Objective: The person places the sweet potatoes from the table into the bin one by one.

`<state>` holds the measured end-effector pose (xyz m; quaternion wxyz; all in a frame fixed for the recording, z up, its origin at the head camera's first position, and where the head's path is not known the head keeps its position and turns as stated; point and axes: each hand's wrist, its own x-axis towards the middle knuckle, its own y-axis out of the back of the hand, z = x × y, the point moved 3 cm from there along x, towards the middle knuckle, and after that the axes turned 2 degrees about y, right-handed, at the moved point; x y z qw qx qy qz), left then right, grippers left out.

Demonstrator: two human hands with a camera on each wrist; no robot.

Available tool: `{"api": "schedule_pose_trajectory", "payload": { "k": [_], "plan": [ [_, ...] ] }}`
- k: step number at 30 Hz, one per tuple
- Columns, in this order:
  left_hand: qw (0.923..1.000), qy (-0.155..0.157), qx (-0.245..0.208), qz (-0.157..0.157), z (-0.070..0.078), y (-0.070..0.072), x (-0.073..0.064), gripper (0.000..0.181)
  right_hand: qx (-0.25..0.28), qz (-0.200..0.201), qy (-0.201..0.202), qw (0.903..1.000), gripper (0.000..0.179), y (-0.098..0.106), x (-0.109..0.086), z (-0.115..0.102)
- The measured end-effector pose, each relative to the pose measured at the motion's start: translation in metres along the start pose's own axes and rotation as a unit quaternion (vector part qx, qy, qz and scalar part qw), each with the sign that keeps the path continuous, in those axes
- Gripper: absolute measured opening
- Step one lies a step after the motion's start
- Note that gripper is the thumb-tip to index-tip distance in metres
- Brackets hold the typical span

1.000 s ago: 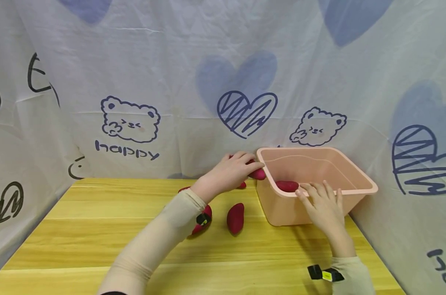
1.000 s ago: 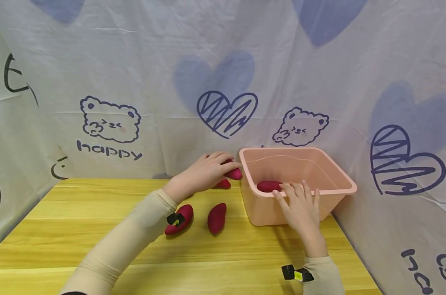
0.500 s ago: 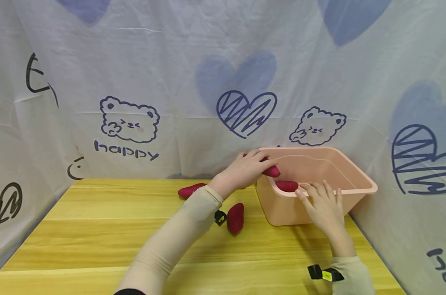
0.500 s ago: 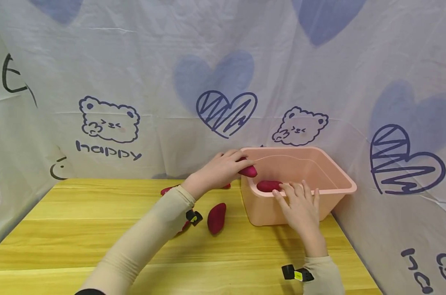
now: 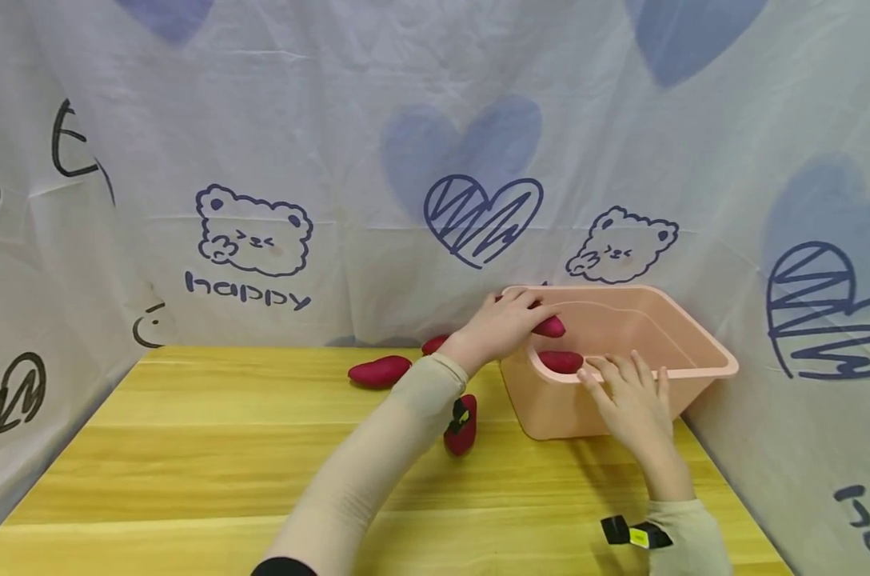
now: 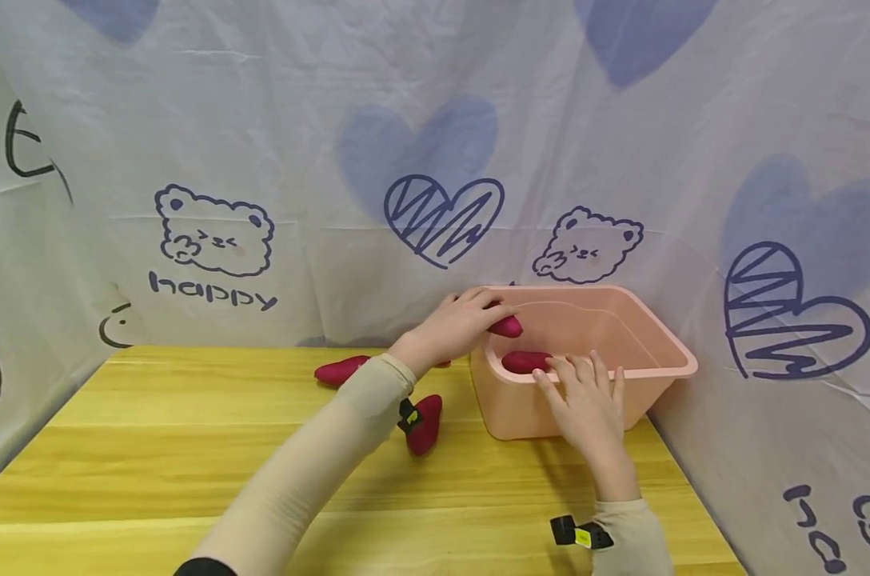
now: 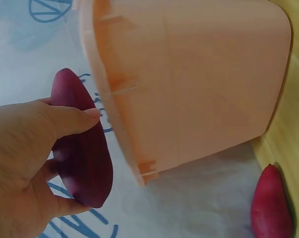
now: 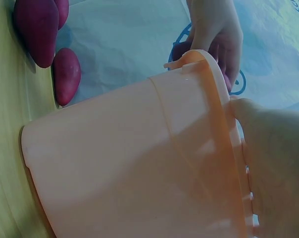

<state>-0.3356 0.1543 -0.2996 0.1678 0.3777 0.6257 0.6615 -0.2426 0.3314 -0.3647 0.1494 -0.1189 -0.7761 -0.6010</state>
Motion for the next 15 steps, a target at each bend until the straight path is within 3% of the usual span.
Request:
{"api": "schedule_pose_trajectory", "payload": {
  "k": [15],
  "plan": [
    [0.9991, 0.005, 0.039, 0.019, 0.009, -0.02, 0.024, 0.043, -0.003, 0.006, 0.005, 1.0, 0.059, 0.001, -0.001, 0.0]
  ]
}}
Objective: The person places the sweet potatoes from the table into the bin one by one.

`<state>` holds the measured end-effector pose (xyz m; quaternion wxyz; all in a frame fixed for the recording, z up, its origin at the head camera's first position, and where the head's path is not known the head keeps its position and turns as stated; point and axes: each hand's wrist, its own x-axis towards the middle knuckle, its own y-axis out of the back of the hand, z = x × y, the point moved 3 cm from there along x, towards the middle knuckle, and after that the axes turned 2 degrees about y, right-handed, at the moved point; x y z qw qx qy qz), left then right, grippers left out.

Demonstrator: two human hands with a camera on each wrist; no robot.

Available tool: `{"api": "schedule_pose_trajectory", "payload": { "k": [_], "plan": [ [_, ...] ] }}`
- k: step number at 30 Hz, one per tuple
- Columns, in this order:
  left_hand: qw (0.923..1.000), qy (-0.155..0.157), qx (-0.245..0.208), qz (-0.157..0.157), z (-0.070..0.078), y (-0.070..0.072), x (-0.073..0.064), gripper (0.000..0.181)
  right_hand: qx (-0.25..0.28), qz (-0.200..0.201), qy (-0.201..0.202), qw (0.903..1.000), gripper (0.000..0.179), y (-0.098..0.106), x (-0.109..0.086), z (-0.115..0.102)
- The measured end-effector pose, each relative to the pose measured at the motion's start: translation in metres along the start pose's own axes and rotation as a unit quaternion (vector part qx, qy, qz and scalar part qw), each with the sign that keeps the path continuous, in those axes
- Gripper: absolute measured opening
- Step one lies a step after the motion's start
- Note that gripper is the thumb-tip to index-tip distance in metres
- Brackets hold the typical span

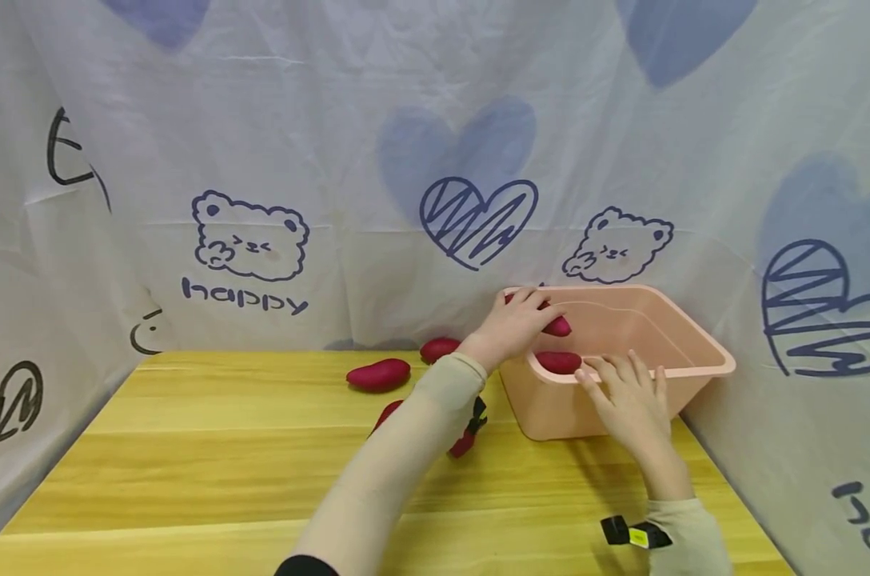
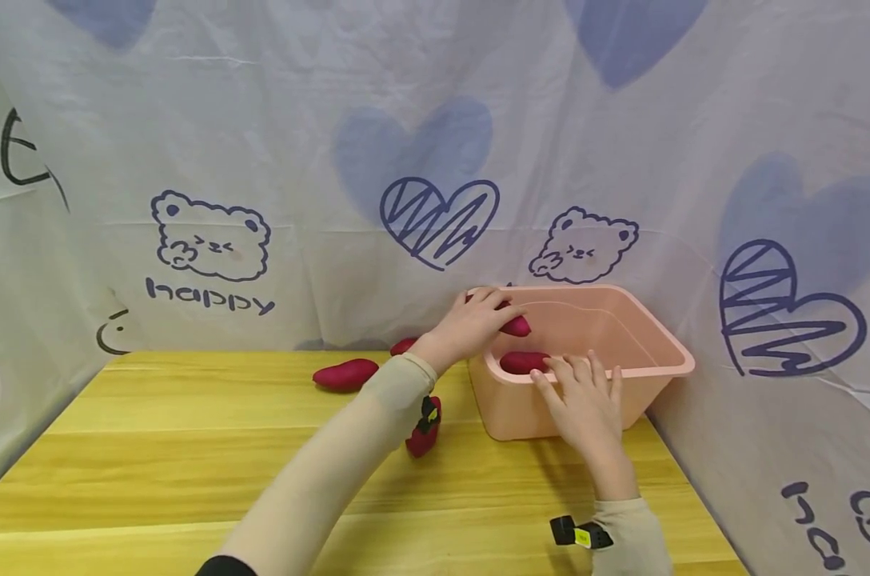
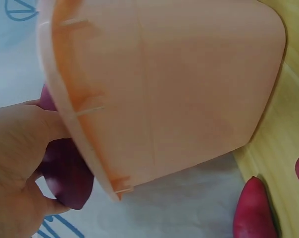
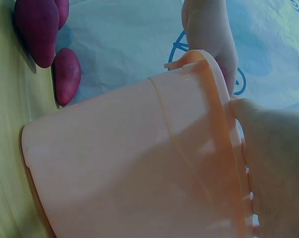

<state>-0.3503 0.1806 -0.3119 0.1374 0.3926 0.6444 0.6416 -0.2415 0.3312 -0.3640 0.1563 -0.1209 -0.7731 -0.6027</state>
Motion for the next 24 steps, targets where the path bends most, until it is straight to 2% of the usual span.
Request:
{"api": "schedule_pose_trajectory", "payload": {
  "k": [11, 19, 24],
  "plan": [
    [0.9998, 0.021, 0.004, 0.004, 0.008, -0.012, 0.012, 0.048, -0.004, 0.003, 0.003, 1.0, 0.058, 0.0, 0.0, 0.001],
    [0.9999, -0.007, 0.009, -0.003, 0.009, -0.014, 0.012, 0.042, -0.004, -0.007, -0.008, 0.9999, 0.059, -0.002, -0.001, 0.001],
    [0.9994, -0.029, 0.013, 0.014, 0.009, -0.011, 0.012, 0.042, -0.004, -0.006, -0.005, 1.0, 0.06, 0.0, 0.0, -0.001]
  ]
}}
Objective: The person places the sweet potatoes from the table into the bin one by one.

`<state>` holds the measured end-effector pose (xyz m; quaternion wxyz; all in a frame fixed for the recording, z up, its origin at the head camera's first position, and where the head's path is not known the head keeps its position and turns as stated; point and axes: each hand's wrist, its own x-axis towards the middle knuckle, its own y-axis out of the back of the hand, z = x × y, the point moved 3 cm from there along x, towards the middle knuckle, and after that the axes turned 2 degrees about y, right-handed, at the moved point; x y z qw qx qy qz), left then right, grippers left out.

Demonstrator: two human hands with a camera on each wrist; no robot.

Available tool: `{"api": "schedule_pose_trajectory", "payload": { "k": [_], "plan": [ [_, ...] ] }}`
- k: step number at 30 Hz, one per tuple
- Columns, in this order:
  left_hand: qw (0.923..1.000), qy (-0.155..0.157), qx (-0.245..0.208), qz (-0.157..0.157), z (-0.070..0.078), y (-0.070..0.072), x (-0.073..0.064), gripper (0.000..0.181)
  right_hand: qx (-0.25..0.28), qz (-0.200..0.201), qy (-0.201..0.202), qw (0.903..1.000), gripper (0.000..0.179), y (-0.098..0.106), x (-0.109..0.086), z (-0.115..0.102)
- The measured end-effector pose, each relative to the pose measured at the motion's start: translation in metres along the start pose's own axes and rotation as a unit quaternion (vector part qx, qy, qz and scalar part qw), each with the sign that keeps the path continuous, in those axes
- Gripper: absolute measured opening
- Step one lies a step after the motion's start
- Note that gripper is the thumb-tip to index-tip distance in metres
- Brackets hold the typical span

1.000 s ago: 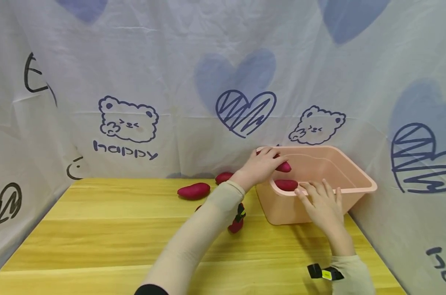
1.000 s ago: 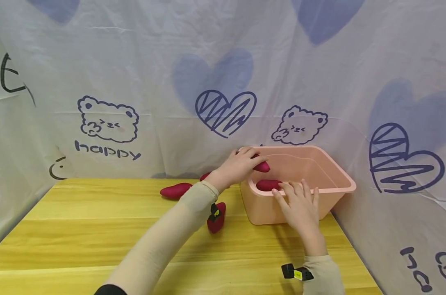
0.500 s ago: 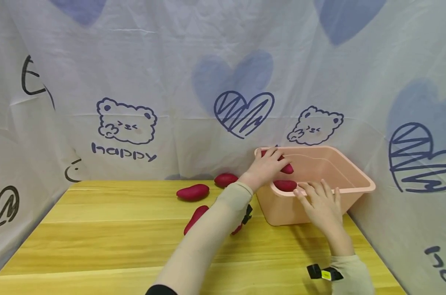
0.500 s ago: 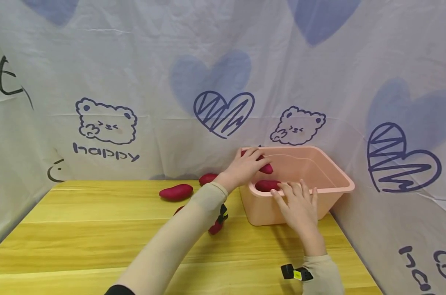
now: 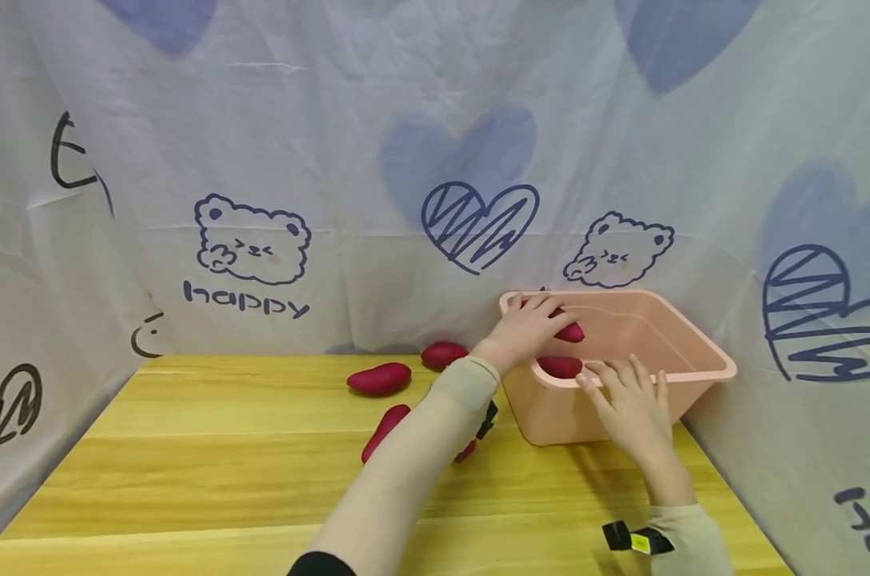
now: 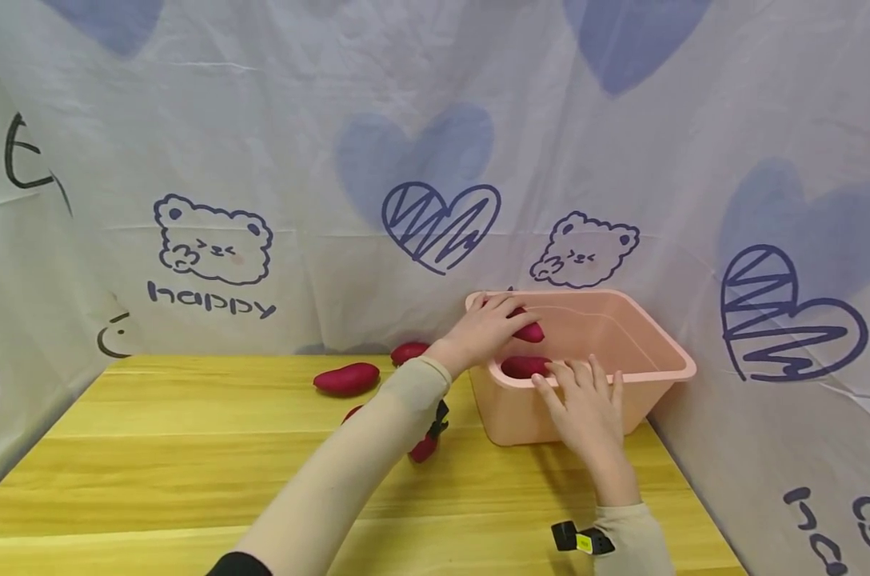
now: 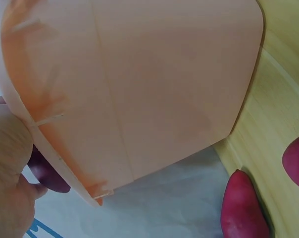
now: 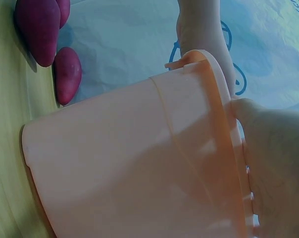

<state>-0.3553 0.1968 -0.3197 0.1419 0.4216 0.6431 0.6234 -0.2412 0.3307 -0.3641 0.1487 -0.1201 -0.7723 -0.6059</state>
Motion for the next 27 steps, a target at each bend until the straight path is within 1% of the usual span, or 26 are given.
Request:
{"api": "schedule_pose_trajectory", "payload": {
  "k": [3, 8, 14, 18, 21, 23, 27],
  "plan": [
    [1.0, -0.006, 0.003, 0.007, 0.0002, -0.0005, 0.0008, 0.042, -0.002, 0.002, 0.004, 1.0, 0.059, 0.0009, 0.0001, 0.0005],
    [0.9999, -0.006, 0.009, 0.001, -0.0004, -0.0017, 0.0009, 0.042, -0.009, 0.007, 0.015, 0.9998, 0.058, 0.0006, 0.0, 0.0015],
    [1.0, -0.005, 0.007, -0.001, -0.0003, -0.0033, 0.0012, 0.042, -0.011, 0.013, 0.018, 0.9997, 0.055, -0.0008, 0.0, 0.0026],
    [1.0, 0.003, -0.001, -0.009, -0.0011, -0.0049, 0.003, 0.042, -0.009, 0.013, 0.014, 0.9998, 0.056, -0.0017, 0.0001, 0.0031],
    [0.9998, 0.011, 0.005, -0.015, -0.0017, -0.0058, 0.0043, 0.045, -0.005, 0.011, 0.011, 0.9999, 0.057, -0.0016, 0.0001, 0.003],
    [0.9997, 0.015, 0.016, -0.014, -0.0021, -0.0062, 0.0049, 0.048, -0.001, 0.01, 0.007, 0.9999, 0.058, -0.0015, 0.0003, 0.0028],
    [0.9997, 0.017, 0.016, -0.011, -0.0027, -0.0073, 0.0055, 0.048, 0.002, 0.009, 0.005, 0.9999, 0.058, -0.0011, 0.0005, 0.0021]
  ]
}}
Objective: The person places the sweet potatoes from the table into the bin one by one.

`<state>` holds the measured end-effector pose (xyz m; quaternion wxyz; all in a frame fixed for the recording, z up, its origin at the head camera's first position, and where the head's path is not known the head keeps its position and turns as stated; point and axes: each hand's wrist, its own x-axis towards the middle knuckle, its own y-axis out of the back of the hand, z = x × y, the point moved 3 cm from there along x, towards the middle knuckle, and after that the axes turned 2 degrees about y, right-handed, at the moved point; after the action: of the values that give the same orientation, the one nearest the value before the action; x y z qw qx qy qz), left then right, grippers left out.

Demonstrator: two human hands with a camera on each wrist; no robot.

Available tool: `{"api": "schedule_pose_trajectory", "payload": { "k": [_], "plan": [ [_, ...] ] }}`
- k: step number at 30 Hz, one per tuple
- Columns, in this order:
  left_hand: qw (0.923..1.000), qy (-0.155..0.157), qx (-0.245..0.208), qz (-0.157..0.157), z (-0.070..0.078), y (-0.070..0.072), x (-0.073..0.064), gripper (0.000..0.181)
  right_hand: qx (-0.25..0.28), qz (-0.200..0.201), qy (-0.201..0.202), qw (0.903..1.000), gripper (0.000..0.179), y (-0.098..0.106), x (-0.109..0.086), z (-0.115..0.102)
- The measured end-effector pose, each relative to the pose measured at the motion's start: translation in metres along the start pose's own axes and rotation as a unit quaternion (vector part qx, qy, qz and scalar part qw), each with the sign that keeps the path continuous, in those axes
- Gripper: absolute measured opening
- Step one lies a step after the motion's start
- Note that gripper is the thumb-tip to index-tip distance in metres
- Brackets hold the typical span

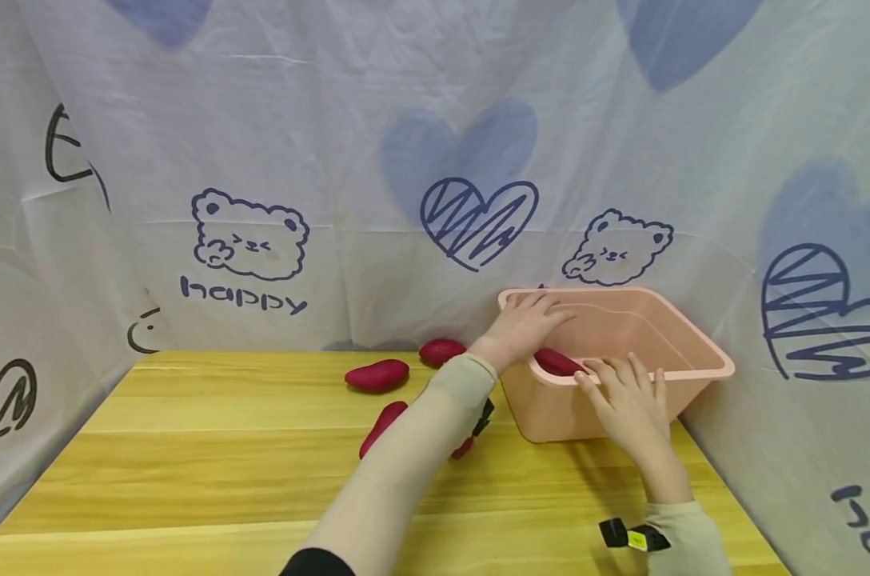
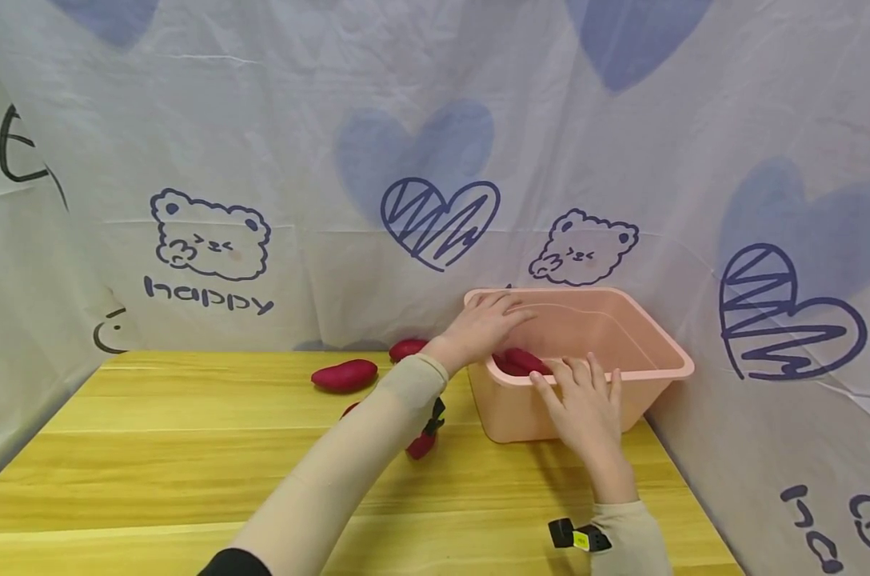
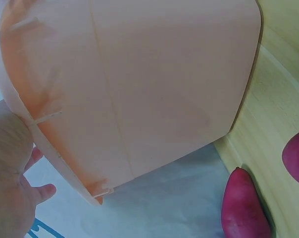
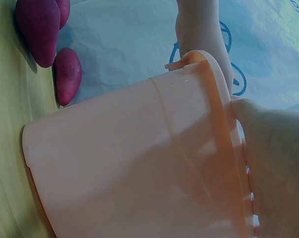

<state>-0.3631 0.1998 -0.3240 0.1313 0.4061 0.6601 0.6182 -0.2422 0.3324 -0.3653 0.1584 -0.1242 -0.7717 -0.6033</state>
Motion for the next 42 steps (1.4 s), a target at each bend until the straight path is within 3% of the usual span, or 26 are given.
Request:
{"api": "schedule_pose_trajectory", "payload": {
  "k": [7, 16, 23, 42],
  "plan": [
    [1.0, -0.002, -0.004, 0.0, 0.0, 0.0, 0.0, 0.047, -0.001, 0.001, 0.0, 1.0, 0.057, 0.001, 0.0, -0.001],
    [0.9988, 0.046, -0.011, 0.012, -0.004, -0.001, -0.006, 0.037, -0.001, -0.005, -0.008, 1.0, 0.058, -0.001, 0.001, 0.0],
    [0.9982, 0.055, -0.005, 0.025, -0.01, 0.001, -0.014, 0.042, 0.002, -0.009, -0.011, 0.9999, 0.058, -0.002, 0.001, 0.0],
    [0.9977, 0.054, -0.042, 0.001, -0.024, 0.011, -0.045, 0.061, -0.005, -0.005, -0.006, 1.0, 0.058, 0.0, 0.002, 0.001]
  ]
}}
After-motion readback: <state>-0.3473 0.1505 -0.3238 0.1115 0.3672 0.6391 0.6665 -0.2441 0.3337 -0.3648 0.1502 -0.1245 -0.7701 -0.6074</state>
